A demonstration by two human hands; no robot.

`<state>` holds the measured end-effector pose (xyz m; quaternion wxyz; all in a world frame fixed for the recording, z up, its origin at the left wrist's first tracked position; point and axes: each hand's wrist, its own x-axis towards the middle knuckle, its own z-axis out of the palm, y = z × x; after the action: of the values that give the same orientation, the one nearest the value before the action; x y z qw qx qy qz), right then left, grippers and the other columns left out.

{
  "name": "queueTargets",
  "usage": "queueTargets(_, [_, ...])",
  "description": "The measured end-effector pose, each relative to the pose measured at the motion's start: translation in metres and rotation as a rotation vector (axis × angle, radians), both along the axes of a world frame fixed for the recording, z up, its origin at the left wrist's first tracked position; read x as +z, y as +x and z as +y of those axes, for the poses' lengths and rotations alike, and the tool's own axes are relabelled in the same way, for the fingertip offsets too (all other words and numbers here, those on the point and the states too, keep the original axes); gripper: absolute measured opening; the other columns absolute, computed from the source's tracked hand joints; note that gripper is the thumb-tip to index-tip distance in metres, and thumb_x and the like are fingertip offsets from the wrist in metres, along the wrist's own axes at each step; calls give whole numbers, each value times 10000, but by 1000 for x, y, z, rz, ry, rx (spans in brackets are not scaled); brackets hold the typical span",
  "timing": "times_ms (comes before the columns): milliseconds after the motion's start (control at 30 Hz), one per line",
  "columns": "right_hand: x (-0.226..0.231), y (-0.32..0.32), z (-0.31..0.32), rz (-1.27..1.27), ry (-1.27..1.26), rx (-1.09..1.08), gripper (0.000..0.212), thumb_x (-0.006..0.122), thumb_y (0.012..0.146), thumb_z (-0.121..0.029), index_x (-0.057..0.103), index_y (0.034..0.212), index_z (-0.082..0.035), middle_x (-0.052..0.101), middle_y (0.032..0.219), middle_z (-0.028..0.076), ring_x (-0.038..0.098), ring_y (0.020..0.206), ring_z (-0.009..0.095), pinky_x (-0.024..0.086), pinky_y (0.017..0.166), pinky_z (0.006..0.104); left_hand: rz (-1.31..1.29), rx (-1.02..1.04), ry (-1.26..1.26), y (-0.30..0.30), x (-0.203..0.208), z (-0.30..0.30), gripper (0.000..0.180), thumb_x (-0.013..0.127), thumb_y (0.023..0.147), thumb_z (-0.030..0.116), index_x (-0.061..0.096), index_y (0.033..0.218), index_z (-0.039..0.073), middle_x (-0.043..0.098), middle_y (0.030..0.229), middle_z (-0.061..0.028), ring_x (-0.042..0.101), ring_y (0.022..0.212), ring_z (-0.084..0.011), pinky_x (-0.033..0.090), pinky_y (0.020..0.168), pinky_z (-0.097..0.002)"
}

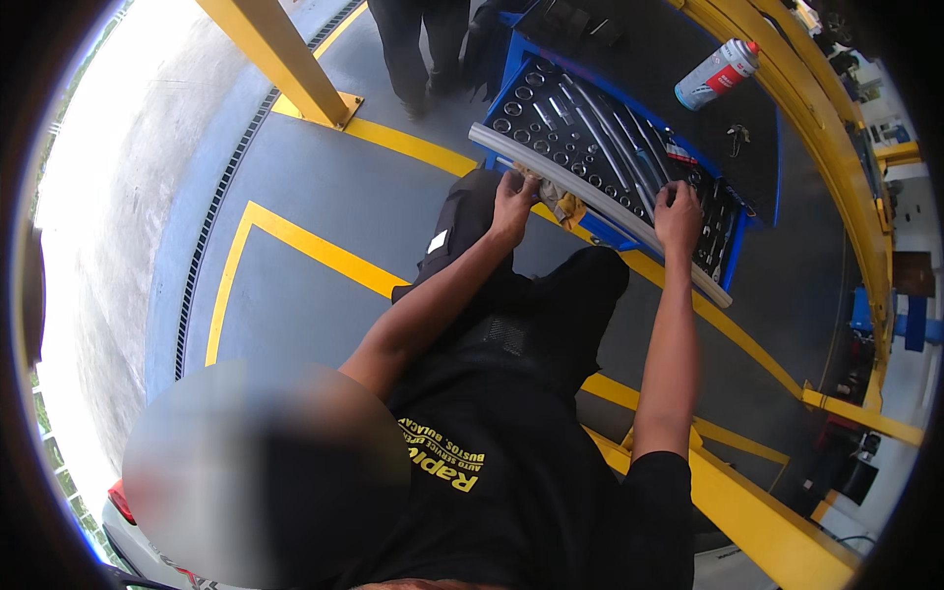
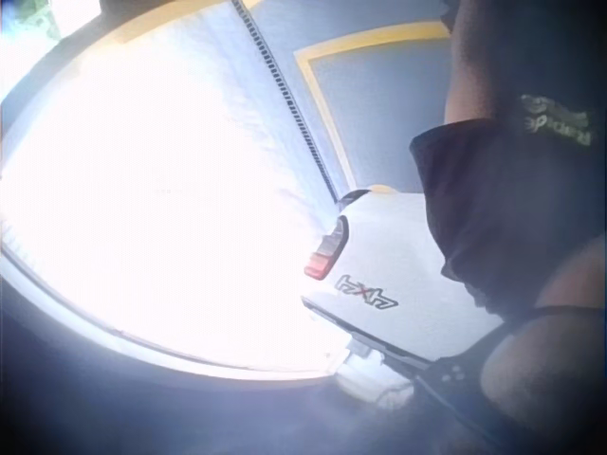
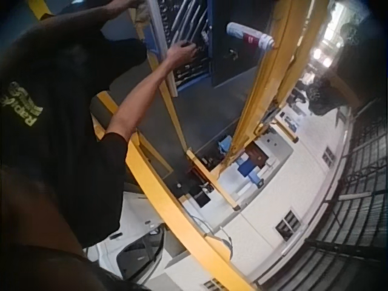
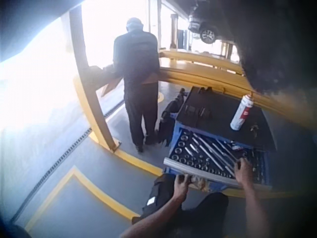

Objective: The person cleans a metal wrench with a green and yellow cloth, then wipes the inside of a blue tool chest drawer. They spray a cleaning agent onto the cloth and continue wiping the drawer and its contents. The person closes the drawer and places the cloth on top of the tool chest.

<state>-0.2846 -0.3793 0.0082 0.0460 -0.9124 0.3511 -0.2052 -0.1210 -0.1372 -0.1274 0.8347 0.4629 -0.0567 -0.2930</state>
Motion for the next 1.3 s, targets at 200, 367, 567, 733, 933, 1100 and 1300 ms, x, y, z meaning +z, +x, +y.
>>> queueTargets(200, [-2,0,2,-21,-3,7,197,672,1018,-207,724,1086,-31,740,1118,199,705,1076,435,551,947,527,53,330,-3,50,-14,5,324,591,1164,322,583,1350,58,683,1192,-55,658,1026,-147,543,856,-318])
queueTargets(367, [2,10,9,-25,58,-11,195,670,1016,-203,722,1097,-34,738,1110,193,715,1056,431,559,928,521,148,667,-172,93,1,0,347,602,1166,375,565,1274,47,635,1067,-26,571,935,-108,494,854,-289])
queueTargets(567, [1,6,10,1,-65,-23,195,653,1027,-208,738,1096,-47,751,1105,172,717,1056,424,561,917,512,78,309,-104,16,-4,-21,376,602,1163,352,542,1313,13,649,1177,-82,626,1053,-162,524,933,-324])
queueTargets(733, [-1,-3,20,-138,-282,-46,188,639,1032,-211,750,1059,-61,767,1080,167,734,1002,412,568,844,522,35,260,-67,29,-10,-10,318,676,1133,325,565,1205,36,648,1065,-34,609,989,-121,516,901,-312])
queueTargets(933, [-11,-5,25,-302,-410,-19,126,666,1045,-219,763,1038,-138,795,855,107,774,757,357,593,653,471,146,337,-151,51,-8,-5,360,682,1125,373,600,1196,30,663,1046,-40,611,928,-127,528,853,-315])
queueTargets(1100, [-11,-6,28,-398,-534,43,102,678,1038,-158,760,1056,-101,791,910,109,765,819,337,600,686,452,-343,-105,218,4,-8,7,381,733,1083,339,610,1204,-1,699,1063,-87,696,976,-202,559,869,-340])
queueTargets(1300, [-92,-4,167,-576,105,251,193,670,1070,-148,691,1223,-32,661,1050,104,642,889,267,547,814,405,119,-124,79,-11,-19,35,464,735,1075,431,631,1205,-3,701,1071,-96,726,947,-187,633,759,-352])
